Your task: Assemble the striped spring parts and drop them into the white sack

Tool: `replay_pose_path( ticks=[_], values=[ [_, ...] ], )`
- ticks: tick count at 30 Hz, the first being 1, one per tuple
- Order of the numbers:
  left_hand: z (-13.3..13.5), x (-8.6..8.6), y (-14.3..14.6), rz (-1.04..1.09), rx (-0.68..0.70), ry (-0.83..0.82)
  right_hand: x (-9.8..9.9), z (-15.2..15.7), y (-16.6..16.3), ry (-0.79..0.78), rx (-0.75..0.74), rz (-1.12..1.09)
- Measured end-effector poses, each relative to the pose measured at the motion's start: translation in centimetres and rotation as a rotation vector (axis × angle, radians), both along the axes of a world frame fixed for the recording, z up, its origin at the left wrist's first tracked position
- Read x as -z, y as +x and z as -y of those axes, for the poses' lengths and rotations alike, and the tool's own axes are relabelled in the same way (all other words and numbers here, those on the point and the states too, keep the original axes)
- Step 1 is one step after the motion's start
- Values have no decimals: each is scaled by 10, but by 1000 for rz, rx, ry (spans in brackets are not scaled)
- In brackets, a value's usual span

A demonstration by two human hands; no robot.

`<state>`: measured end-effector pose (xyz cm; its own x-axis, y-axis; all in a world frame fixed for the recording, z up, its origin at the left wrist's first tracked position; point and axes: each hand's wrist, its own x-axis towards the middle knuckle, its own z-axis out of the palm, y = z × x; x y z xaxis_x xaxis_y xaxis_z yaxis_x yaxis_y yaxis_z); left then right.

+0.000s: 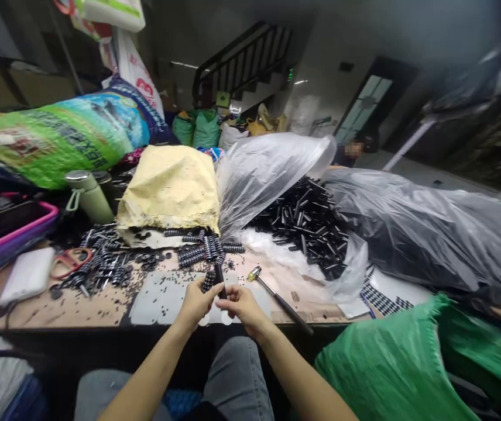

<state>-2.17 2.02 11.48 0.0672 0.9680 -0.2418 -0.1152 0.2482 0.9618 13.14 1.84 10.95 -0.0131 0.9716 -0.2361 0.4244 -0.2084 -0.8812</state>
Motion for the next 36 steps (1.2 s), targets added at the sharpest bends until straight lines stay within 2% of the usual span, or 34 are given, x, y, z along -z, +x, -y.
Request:
replay_pose_path(
  ticks=[2,3,5,7,9,10,15,21,28,31,33,36],
  values=[
    [-3,-4,-3,53,-5,-77,1,10,-24,10,-176,-86],
    [-3,-4,-7,72,-20,-111,-2,12,-30,83,-219,-59],
    [-3,-3,-16,101,-30,-157,-12,9,-33,316,-297,119],
    [-1,-1,-25,103,-11,-173,-21,1,-31,515,-458,295],
    [0,-1,-31,107,-4,-164,-26,-7,-31,578,-602,382],
    [0,-1,-33,136,-10,-151,-26,-9,-31,585,-625,385],
    [1,-2,-35,424,-78,-127,-20,-8,-38,598,-622,179],
    [3,-2,-27,482,-72,-130,-14,-6,-46,614,-653,127],
    [3,-1,-22,325,-129,-87,-13,-3,-48,616,-595,153],
    [2,-1,-24,218,-195,-61,-17,-2,-46,599,-559,140],
    [3,-3,-26,92,-193,30,-19,-3,-43,585,-524,123],
    [6,-3,-31,-151,-87,261,-19,-5,-39,478,-516,8]
  ],
)
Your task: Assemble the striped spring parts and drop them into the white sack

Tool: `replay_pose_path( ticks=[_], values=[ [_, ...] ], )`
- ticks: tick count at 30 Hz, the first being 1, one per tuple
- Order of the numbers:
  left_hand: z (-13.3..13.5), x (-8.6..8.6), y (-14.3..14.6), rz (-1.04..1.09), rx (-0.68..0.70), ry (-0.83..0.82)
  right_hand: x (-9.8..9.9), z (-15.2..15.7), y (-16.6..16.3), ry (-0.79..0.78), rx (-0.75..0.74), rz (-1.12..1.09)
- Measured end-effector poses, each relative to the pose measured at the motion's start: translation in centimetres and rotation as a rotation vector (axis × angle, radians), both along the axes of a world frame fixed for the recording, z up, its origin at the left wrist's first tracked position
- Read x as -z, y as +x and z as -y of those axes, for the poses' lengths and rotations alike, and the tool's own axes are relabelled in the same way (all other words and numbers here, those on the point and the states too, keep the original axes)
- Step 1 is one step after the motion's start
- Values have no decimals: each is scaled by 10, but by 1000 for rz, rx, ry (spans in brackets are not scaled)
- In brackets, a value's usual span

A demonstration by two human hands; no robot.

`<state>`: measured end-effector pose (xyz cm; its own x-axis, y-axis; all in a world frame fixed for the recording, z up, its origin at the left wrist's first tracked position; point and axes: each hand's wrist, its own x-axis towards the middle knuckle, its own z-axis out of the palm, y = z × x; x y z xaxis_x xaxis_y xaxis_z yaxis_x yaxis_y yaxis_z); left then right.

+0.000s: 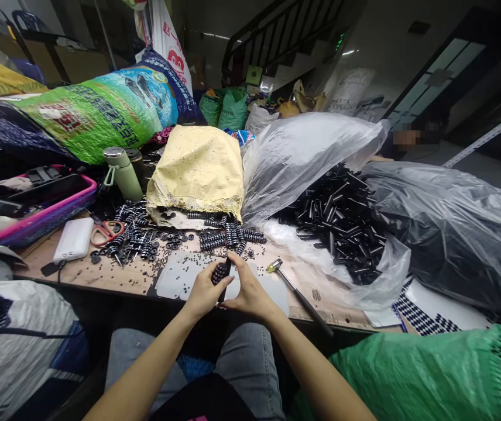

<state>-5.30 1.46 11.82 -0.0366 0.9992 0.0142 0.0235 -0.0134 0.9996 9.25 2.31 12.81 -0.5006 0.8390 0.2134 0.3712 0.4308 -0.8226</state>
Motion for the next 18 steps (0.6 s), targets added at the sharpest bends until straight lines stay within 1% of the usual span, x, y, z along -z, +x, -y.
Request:
replay_pose_path(
  ticks=[1,2,4,5,6,7,8,9,10,11,12,14,15,16,17,18],
  values=[
    [1,2,-2,-83,4,69,1,0,1,-120,6,-64],
    [2,4,-4,-156,-7,129,3,0,1,-287,28,-149],
    [3,13,-6,-291,-9,231,5,2,-1,-705,67,-342],
    [4,18,-7,-351,19,275,6,4,-2,-902,64,-430],
    [4,22,-7,-405,63,308,7,5,-4,-1059,41,-500],
    [5,25,-7,-445,110,331,7,7,-6,-1168,8,-547],
    [6,27,-6,-467,144,344,7,8,-8,-1226,-21,-575],
    [7,27,-5,-466,152,350,7,8,-10,-1238,-20,-589],
    [8,26,-4,-440,136,344,7,8,-11,-1204,17,-593],
    [9,23,-3,-388,102,321,6,7,-10,-1125,76,-584],
    [10,19,-2,-308,62,276,6,6,-9,-995,140,-556],
    [10,11,-1,-75,17,107,3,4,-5,-616,216,-428],
    [9,7,0,60,20,-2,1,4,-2,-412,204,-331],
    [8,4,1,189,35,-105,-2,4,0,-230,154,-225],
    [6,2,2,303,47,-186,-5,4,2,-85,84,-121],
    [5,1,3,391,54,-243,-8,5,2,16,13,-33]
  ],
)
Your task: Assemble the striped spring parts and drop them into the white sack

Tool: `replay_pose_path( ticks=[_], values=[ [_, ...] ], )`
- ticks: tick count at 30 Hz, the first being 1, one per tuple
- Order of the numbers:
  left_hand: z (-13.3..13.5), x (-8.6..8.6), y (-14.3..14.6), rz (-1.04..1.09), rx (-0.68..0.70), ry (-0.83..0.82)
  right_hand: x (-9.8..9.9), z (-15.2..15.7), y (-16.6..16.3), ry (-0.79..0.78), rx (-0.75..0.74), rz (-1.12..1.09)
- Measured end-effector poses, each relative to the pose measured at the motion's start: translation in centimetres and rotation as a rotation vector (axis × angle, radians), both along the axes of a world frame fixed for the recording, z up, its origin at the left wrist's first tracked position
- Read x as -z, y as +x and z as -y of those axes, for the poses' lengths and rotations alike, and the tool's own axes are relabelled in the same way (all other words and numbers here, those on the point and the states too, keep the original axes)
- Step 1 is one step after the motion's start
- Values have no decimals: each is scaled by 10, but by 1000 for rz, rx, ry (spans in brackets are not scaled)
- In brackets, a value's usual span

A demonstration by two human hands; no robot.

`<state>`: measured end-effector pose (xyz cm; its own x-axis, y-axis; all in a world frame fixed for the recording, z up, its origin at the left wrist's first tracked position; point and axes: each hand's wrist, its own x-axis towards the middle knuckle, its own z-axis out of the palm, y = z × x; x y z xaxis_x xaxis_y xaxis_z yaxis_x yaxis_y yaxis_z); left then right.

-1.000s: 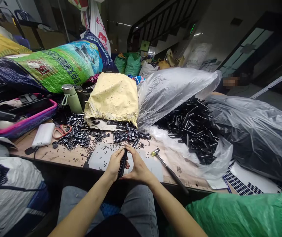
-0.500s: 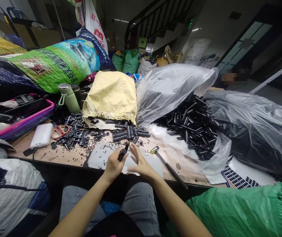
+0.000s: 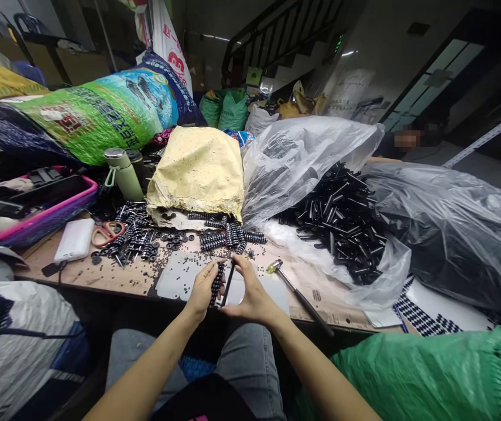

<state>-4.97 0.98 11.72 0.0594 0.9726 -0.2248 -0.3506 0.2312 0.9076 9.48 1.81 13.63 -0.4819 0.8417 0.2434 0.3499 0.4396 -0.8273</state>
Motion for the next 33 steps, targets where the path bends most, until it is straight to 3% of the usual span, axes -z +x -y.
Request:
replay_pose_path(
  ticks=[3,11,16,20,23,27,30,33],
  values=[
    [-3,-1,3,110,-25,-85,-6,3,-2,105,-119,164],
    [-3,-2,11,147,12,-152,7,3,-7,70,-115,209],
    [-8,-4,13,107,-2,-172,11,2,-11,8,-31,120],
    [-13,7,11,56,64,-170,27,3,-13,-21,58,91],
    [-9,27,12,-236,70,20,53,4,-13,25,144,157],
    [2,56,22,-904,35,405,85,6,-14,71,256,229],
    [2,72,25,-1173,146,509,93,6,3,64,304,280],
    [-5,80,14,-1300,231,650,87,8,53,47,478,370]
  ],
)
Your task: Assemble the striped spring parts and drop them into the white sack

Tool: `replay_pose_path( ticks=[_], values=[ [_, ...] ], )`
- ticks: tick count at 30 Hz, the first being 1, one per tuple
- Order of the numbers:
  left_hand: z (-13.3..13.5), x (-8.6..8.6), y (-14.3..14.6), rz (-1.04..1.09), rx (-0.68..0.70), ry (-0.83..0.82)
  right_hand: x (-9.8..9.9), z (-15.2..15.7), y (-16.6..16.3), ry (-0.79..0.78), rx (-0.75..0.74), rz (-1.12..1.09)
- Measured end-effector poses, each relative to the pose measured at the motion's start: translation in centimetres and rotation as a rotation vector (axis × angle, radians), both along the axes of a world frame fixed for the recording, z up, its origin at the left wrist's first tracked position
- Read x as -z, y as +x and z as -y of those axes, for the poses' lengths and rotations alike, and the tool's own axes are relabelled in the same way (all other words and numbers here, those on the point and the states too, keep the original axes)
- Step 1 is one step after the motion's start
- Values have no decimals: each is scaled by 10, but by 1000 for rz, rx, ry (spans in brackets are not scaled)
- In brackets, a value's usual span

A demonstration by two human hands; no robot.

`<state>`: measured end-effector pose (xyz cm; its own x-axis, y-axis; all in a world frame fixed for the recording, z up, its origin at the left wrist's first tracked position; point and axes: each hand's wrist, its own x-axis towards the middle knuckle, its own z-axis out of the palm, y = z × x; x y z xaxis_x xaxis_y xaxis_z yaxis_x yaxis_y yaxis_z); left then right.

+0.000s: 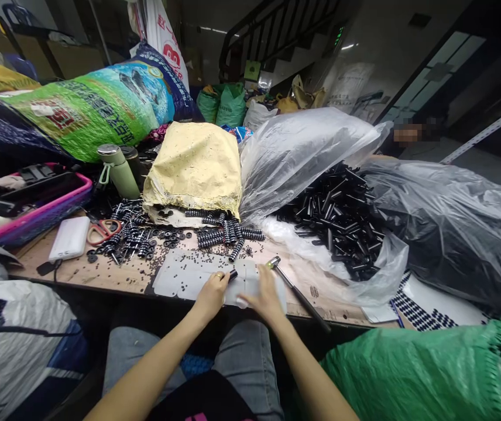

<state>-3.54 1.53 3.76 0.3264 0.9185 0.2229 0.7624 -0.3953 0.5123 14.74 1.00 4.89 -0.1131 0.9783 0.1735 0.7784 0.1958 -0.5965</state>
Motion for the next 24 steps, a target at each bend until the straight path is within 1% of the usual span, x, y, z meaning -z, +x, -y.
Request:
replay_pose_path(
  ticks=[1,2,3,4,5,7,9,11,13,14,16,18,19,22,24],
  values=[
    [-3,1,-5,-41,22,42,-3,1,21,-9,103,57],
    [-4,2,-9,-82,34,82,-7,2,41,-46,252,189],
    [-5,2,-13,-121,38,116,-10,3,59,-97,335,297],
    [-5,1,-15,-156,37,145,-14,3,72,-140,392,387],
    [-4,1,-16,-185,31,169,-18,4,80,-177,409,445],
    [-1,0,-15,-222,14,205,-26,7,80,-217,363,453],
    [3,0,-12,-243,-3,226,-35,12,62,-238,301,381],
    [6,0,-10,-251,-22,237,-43,21,37,-224,225,236],
    [8,-1,-9,-251,-39,239,-44,32,16,-178,160,104],
    [8,0,-9,-256,-47,236,-43,37,8,-173,131,79],
    [10,1,-7,-282,-66,222,-39,45,0,-222,85,111],
    [12,4,0,-310,-89,210,-40,48,-2,-284,55,126],
    [14,6,4,-317,-98,211,-43,49,-3,-294,53,96],
    [18,16,20,-333,-109,217,-62,49,-13,-239,49,-90],
    [20,23,28,-356,-101,199,-69,50,-29,-200,1,-153]
  ],
)
